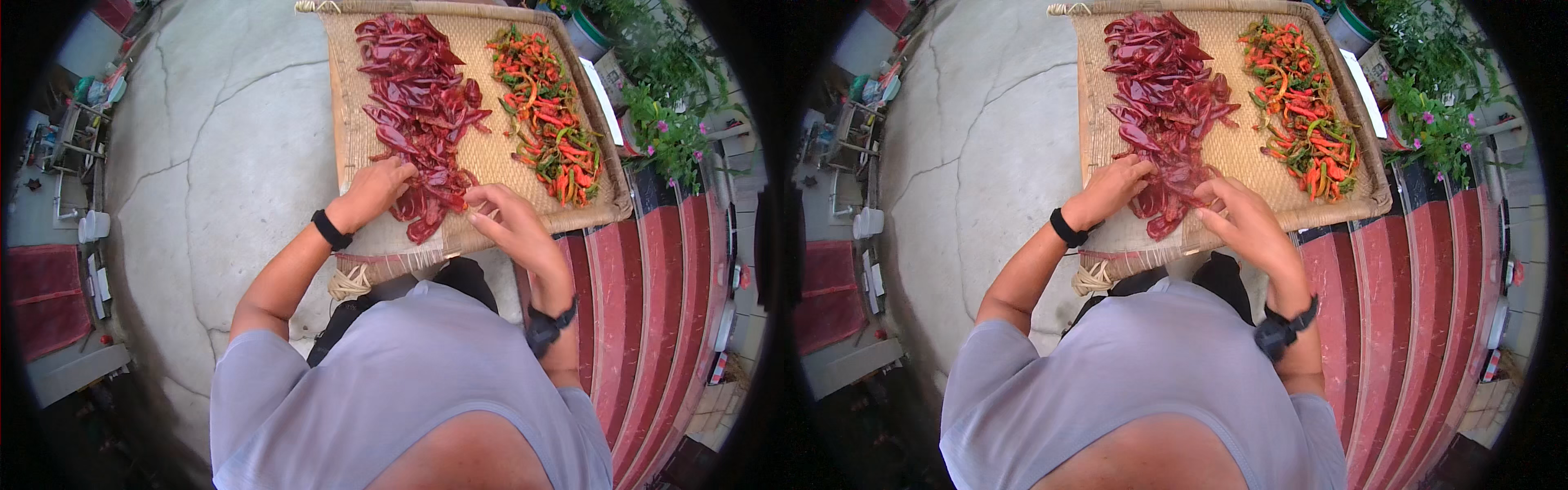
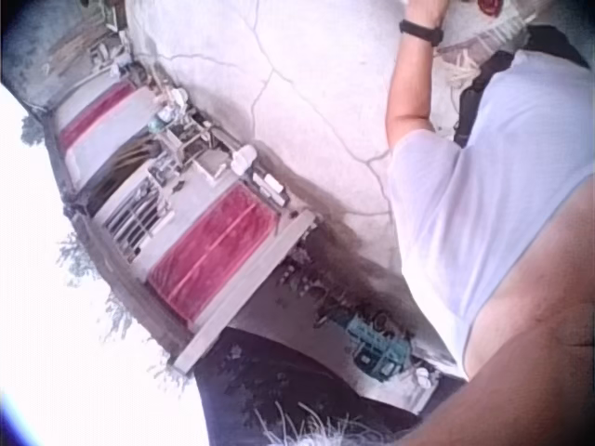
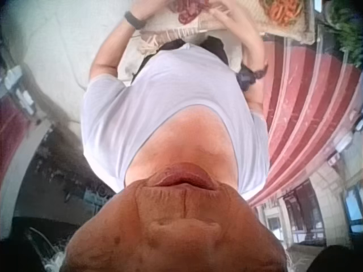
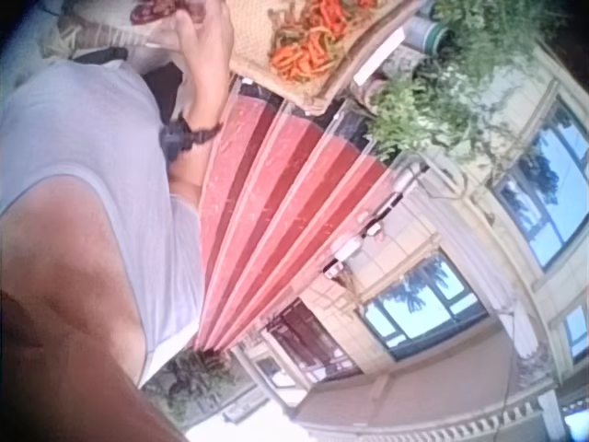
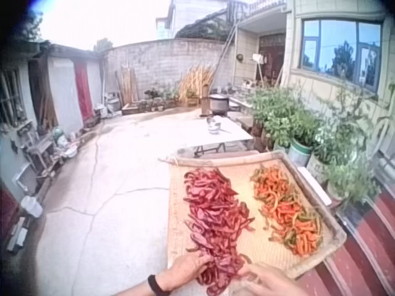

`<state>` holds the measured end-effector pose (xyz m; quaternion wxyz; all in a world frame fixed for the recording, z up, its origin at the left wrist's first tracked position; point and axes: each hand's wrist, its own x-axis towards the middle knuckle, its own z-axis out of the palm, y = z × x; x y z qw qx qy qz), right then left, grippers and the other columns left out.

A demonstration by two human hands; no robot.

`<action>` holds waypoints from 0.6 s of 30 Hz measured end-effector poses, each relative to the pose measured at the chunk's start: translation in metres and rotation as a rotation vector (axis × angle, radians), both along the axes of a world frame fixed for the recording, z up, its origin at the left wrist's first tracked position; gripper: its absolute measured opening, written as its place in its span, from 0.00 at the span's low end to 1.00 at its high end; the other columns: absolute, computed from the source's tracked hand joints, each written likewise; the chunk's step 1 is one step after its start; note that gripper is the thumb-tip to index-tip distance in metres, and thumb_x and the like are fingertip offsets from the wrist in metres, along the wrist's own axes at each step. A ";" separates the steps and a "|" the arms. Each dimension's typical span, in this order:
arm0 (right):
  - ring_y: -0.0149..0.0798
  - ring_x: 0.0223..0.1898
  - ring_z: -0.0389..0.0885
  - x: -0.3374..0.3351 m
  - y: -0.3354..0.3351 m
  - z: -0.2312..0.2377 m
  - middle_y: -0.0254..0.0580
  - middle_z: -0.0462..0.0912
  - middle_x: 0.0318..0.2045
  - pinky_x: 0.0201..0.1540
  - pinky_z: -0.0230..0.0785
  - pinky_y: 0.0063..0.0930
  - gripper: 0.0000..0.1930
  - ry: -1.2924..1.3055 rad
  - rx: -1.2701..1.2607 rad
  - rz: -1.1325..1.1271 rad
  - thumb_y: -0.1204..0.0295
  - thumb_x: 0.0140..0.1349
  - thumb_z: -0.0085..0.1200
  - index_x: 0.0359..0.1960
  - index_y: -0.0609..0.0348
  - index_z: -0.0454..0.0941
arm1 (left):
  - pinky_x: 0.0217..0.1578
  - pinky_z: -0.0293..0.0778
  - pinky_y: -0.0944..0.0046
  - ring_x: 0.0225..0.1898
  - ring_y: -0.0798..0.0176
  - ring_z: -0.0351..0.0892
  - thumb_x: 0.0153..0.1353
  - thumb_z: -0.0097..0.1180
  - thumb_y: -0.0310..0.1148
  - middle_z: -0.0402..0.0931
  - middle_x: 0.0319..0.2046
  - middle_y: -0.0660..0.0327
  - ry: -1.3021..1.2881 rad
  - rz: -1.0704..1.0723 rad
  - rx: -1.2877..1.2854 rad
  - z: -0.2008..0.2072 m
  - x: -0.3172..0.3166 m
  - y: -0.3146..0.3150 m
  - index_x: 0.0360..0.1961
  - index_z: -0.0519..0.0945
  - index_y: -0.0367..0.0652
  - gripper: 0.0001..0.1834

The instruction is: Sorting and arranging dried red chilies on a large flat tray.

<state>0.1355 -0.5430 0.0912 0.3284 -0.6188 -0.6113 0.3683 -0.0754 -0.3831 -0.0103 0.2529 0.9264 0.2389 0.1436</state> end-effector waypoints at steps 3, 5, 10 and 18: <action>0.46 0.40 0.81 -0.001 0.016 -0.046 0.48 0.78 0.41 0.43 0.73 0.38 0.17 -0.304 -0.056 -0.053 0.69 0.59 0.61 0.49 0.58 0.77 | 0.41 0.75 0.50 0.43 0.45 0.79 0.62 0.56 0.29 0.77 0.40 0.53 -0.094 0.078 -0.066 0.013 -0.002 -0.002 0.47 0.77 0.46 0.12; 0.48 0.41 0.81 -0.003 0.025 -0.068 0.48 0.78 0.43 0.44 0.74 0.39 0.19 -0.522 -0.045 -0.088 0.68 0.57 0.64 0.50 0.55 0.77 | 0.42 0.75 0.51 0.44 0.46 0.79 0.63 0.56 0.30 0.78 0.41 0.53 -0.182 0.125 -0.141 0.015 -0.005 0.000 0.48 0.77 0.45 0.12; 0.58 0.43 0.80 -0.007 0.029 -0.096 0.50 0.75 0.47 0.43 0.75 0.50 0.16 -0.710 -0.114 0.013 0.68 0.56 0.63 0.46 0.55 0.74 | 0.39 0.76 0.61 0.37 0.58 0.80 0.65 0.58 0.28 0.80 0.37 0.55 -0.376 0.278 -0.545 0.040 -0.003 0.007 0.51 0.76 0.41 0.13; 0.56 0.43 0.81 0.016 0.030 -0.082 0.50 0.79 0.43 0.45 0.74 0.48 0.13 -0.563 0.014 0.059 0.69 0.58 0.59 0.44 0.56 0.78 | 0.43 0.76 0.58 0.41 0.55 0.79 0.62 0.59 0.26 0.75 0.47 0.50 -0.552 0.423 -0.291 0.033 0.022 0.039 0.58 0.75 0.42 0.22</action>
